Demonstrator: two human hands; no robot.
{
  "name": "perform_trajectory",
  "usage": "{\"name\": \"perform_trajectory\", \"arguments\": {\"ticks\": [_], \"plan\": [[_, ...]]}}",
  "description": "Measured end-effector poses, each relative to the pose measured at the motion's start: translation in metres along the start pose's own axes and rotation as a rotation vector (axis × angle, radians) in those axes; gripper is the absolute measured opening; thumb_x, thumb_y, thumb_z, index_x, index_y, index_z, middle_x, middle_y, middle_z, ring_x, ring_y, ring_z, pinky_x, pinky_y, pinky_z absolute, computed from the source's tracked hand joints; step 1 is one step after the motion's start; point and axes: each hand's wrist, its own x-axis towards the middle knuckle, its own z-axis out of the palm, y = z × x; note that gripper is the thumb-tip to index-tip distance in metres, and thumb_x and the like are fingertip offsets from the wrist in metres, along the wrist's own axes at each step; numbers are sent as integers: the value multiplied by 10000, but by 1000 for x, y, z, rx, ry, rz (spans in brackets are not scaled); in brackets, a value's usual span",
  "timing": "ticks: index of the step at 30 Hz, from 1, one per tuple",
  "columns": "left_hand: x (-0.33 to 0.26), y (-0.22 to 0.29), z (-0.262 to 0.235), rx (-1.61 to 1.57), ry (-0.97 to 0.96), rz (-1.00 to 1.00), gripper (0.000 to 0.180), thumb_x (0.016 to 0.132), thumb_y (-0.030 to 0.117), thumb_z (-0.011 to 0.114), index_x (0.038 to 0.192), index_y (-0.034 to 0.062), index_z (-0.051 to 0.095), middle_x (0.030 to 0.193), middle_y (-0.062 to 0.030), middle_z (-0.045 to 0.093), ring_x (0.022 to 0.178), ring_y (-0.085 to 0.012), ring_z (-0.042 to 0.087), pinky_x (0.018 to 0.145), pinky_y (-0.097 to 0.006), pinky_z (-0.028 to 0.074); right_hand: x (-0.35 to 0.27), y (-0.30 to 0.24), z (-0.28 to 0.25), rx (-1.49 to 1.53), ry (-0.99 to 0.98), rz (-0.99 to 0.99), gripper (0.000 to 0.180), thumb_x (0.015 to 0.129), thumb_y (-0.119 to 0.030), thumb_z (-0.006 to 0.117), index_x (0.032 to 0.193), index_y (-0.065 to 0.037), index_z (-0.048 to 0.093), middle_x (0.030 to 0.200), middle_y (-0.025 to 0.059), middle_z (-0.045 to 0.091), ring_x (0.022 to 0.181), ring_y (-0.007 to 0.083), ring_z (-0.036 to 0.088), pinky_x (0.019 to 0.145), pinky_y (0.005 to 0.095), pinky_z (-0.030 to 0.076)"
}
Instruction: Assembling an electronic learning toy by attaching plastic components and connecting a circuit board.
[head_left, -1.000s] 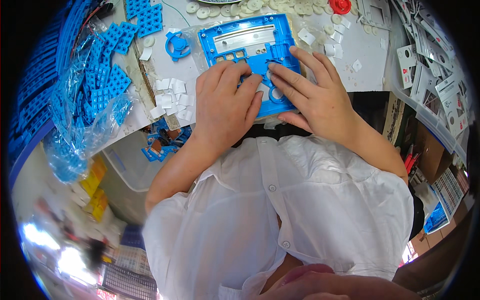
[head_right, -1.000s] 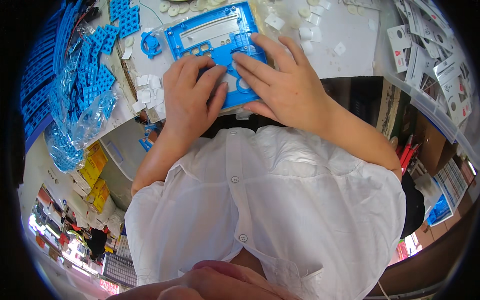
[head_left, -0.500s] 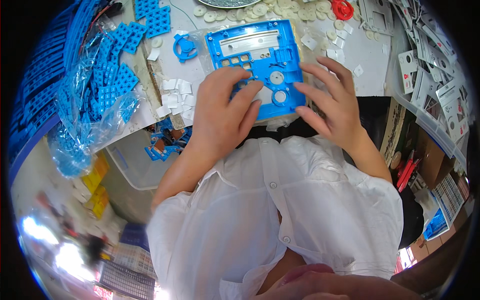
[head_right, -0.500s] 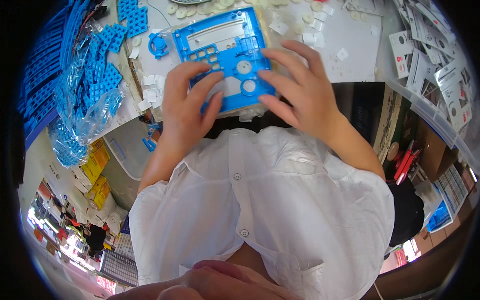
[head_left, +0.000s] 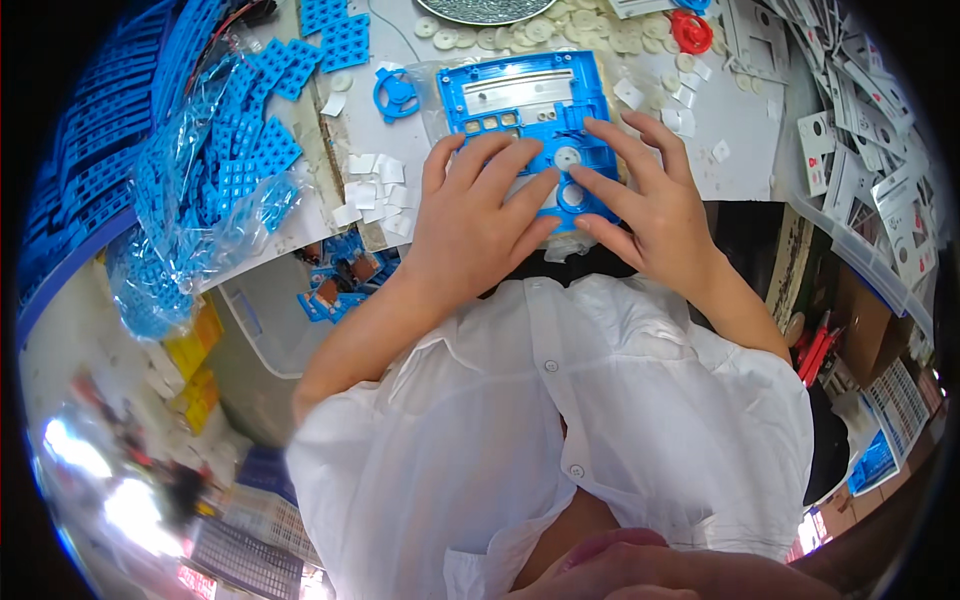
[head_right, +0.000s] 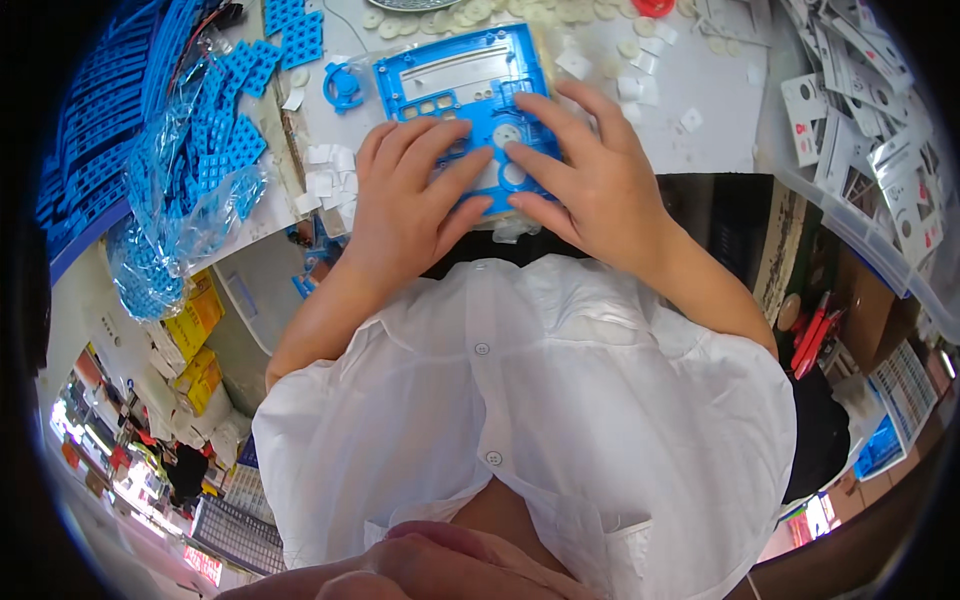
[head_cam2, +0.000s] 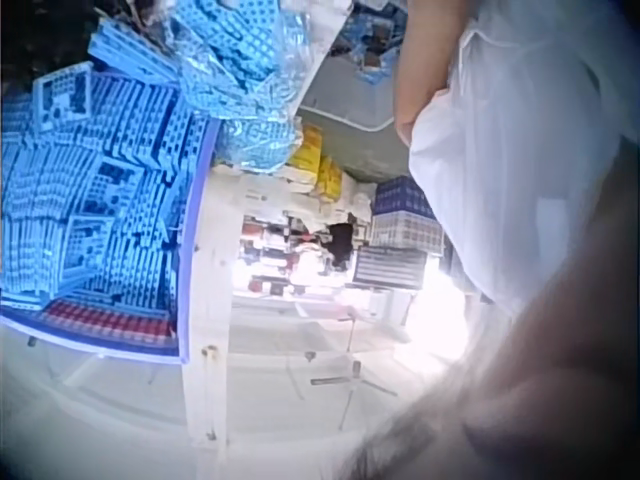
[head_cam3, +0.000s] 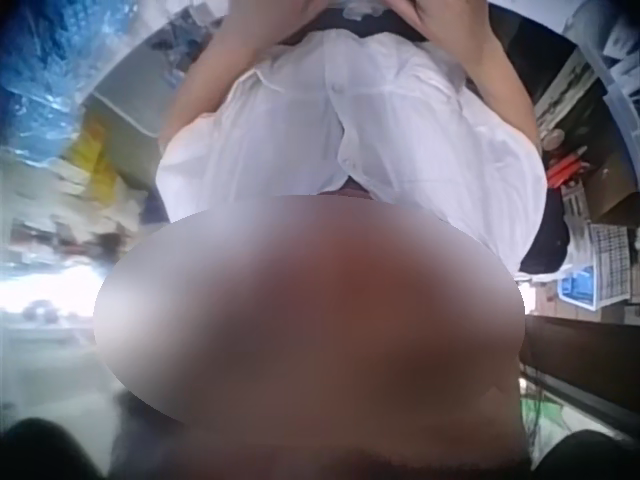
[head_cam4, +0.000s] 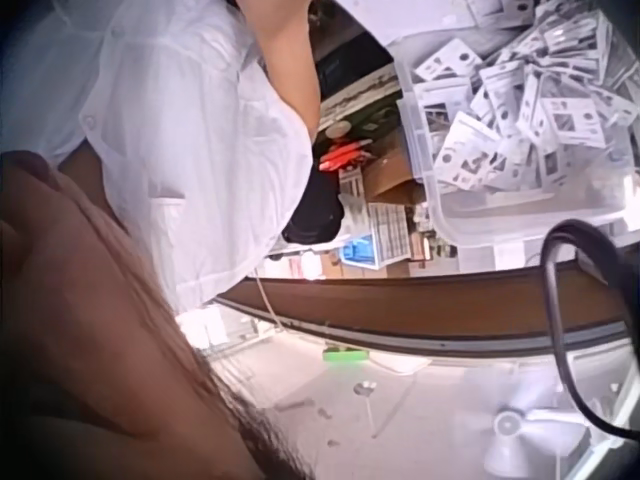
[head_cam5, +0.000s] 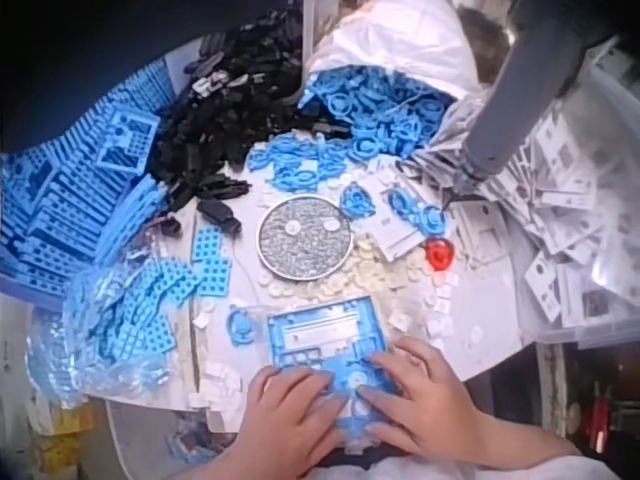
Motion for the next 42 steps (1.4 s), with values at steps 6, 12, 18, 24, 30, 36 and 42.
{"name": "perform_trajectory", "arguments": {"ticks": [6,12,18,24,30,36,42], "plan": [[6,-1,14,108,-66,12,457,856,387,744,1257,178,681,1272,-56,601,1231,-289,524,1068,-528,346,-7,4,3,-52,10,48,430,775,-296,837,1158,-115,760,1455,127,564,1327,415,459,1046,472,468],[6,4,16,188,-86,-1,462,851,389,748,1256,183,665,1231,-42,600,1215,-279,526,1067,-521,346,-7,0,5,-98,-8,82,458,767,-330,837,1165,-119,755,1492,124,531,1333,404,449,1045,509,436],[6,6,20,224,-105,4,463,851,378,748,1254,171,654,1242,-43,591,1226,-283,516,1068,-525,343,-1,4,1,-148,-54,18,439,769,-297,839,1140,-82,744,1493,125,532,1325,402,456,1044,500,432],[5,3,7,35,-34,-36,446,839,271,762,1256,155,654,1293,-59,594,1214,-298,525,1064,-530,353,6,27,-17,140,191,55,267,804,-163,805,1043,-69,732,1385,119,604,1269,368,511,1037,447,447],[-15,-50,-31,119,356,-300,291,831,86,760,1114,84,691,1148,-112,671,1031,-313,625,913,-431,483,0,38,-11,181,248,43,189,816,-61,760,1001,-38,733,1166,103,704,1103,325,610,936,405,507],[-24,-70,-60,121,219,-551,161,842,102,761,975,48,689,988,-122,678,858,-307,663,759,-406,526,42,16,-6,302,231,-102,151,812,-32,760,961,-25,733,1065,105,730,1011,311,647,871,387,532],[-7,-93,-66,157,211,-505,118,871,128,740,934,31,716,878,-118,698,729,-257,660,674,-355,517,95,6,-8,285,209,-243,136,821,-41,763,949,-24,719,987,99,728,909,286,663,787,368,544]]}}
